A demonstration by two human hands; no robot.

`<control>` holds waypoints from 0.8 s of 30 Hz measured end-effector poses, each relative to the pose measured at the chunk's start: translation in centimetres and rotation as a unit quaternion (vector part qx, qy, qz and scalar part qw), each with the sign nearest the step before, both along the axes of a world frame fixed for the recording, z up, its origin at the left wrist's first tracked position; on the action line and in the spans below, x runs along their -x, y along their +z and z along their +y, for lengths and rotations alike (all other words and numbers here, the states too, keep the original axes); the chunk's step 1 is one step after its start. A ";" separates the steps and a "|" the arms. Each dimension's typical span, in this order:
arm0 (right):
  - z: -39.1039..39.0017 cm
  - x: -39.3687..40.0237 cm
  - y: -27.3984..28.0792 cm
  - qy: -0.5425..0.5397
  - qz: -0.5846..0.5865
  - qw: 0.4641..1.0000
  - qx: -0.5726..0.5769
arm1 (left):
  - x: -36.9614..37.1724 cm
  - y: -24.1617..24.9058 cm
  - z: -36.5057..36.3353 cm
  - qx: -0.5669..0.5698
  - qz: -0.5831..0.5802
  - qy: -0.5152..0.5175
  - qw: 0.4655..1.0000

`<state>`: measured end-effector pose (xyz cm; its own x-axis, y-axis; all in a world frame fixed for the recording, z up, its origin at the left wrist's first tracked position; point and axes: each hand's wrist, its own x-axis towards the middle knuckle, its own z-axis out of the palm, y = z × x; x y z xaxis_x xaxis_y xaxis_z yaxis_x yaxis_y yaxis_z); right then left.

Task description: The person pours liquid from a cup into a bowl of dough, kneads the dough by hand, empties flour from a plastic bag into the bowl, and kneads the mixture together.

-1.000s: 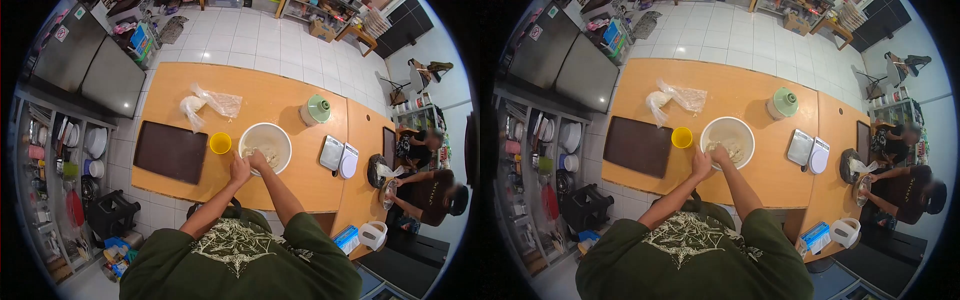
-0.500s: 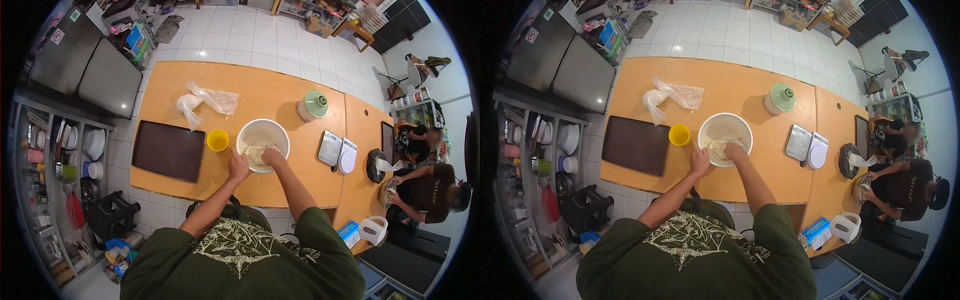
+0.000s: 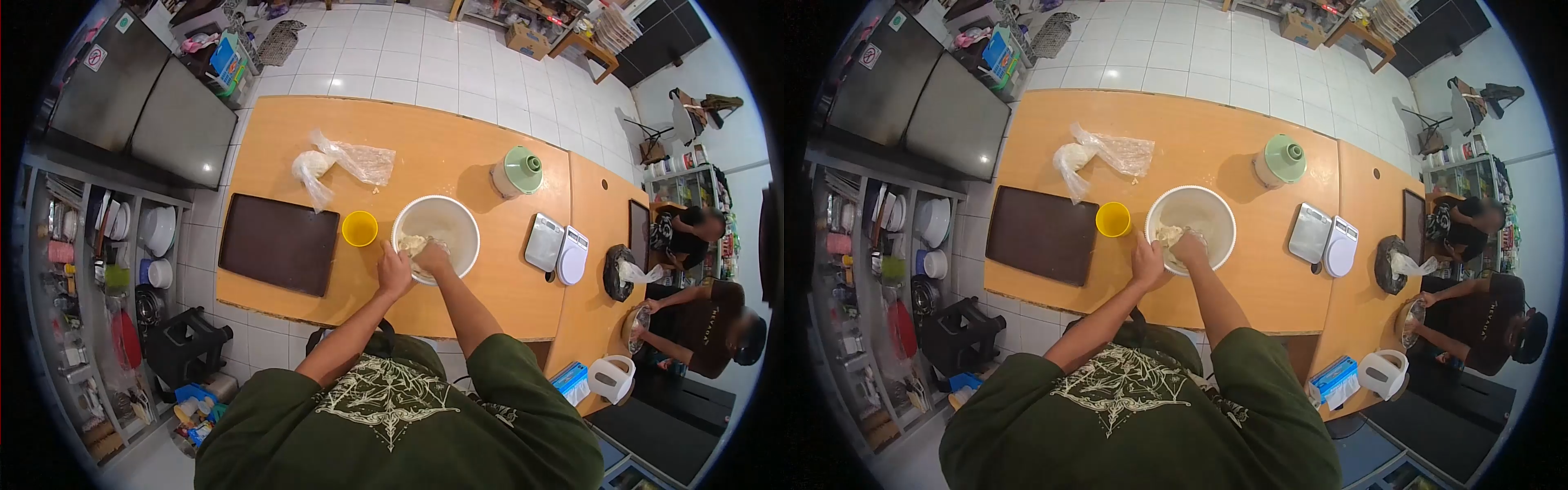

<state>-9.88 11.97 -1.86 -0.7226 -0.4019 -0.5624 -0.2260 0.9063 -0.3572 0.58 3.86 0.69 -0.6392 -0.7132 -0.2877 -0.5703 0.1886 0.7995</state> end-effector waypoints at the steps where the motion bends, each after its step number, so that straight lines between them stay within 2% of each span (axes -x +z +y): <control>1: 0.1 0.2 1.1 -0.041 -0.049 0.998 0.013 | -0.1 0.1 0.0 0.000 0.001 -0.003 1.000; 2: 0.6 0.8 0.0 -0.043 -0.046 0.998 0.014 | -0.1 0.2 -0.1 0.000 0.009 -0.008 1.000; 4: 1.4 1.7 -2.7 -0.169 -0.234 0.944 0.160 | 0.0 0.5 -0.2 -0.001 0.017 -0.012 1.000; 5: 1.4 1.9 -3.6 -0.170 -0.233 0.944 0.161 | 0.1 0.7 -0.2 -0.011 -0.006 -0.025 1.000; 7: 1.1 2.2 -2.8 -0.133 -0.179 0.945 0.240 | 0.4 0.3 0.1 -0.026 -0.028 -0.039 0.998; 8: 1.0 2.5 -2.3 -0.133 -0.179 0.945 0.238 | 0.5 0.1 0.3 0.012 -0.014 -0.029 0.999; 10: -0.1 1.9 3.1 -0.063 -0.014 0.992 0.106 | 0.1 -0.1 0.5 0.050 -0.002 -0.020 0.999; 11: -0.2 1.6 3.9 -0.046 0.014 0.991 0.128 | 0.2 0.3 0.3 0.046 0.002 -0.019 0.999; 12: -0.2 1.5 4.9 -0.045 0.015 0.991 0.128 | 0.2 0.5 0.3 0.041 0.005 -0.018 0.999; 14: -0.2 1.2 6.4 0.060 -0.030 0.990 0.121 | 0.3 0.5 0.2 0.034 0.004 -0.021 0.999; 15: 0.1 1.1 5.4 0.060 -0.031 0.990 0.121 | 0.2 0.5 0.2 0.028 0.004 -0.025 0.999; 16: 0.5 1.0 3.9 -0.037 -0.149 0.970 0.190 | 0.2 0.5 0.2 0.028 0.003 -0.025 0.999; 17: 1.1 1.2 2.4 -0.133 -0.262 0.921 0.254 | 0.3 0.4 0.1 0.033 0.002 -0.031 0.999; 20: 1.6 0.9 7.0 -0.142 -0.255 0.934 0.207 | 0.2 -0.1 0.4 0.040 0.013 -0.026 0.999; 21: 2.2 1.1 6.0 -0.142 -0.254 0.934 0.208 | 0.2 -0.4 0.4 0.043 0.026 -0.014 0.999; 22: 2.7 1.5 4.5 -0.045 -0.101 0.978 0.176 | 0.3 -0.7 0.4 0.044 0.028 -0.014 0.999; 23: 3.3 1.8 3.1 0.054 0.056 0.987 0.137 | 0.4 -1.1 0.4 0.052 0.024 -0.015 0.998; 24: 3.3 1.5 3.6 0.054 0.056 0.987 0.138 | 0.2 -1.3 0.5 0.060 0.018 -0.016 0.998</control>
<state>-11.40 15.29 1.75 -0.7189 -0.6063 -0.3399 -0.3676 0.7467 -0.5544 0.36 4.32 -0.58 -0.6701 -0.7207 -0.1777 -0.5339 0.3017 0.7899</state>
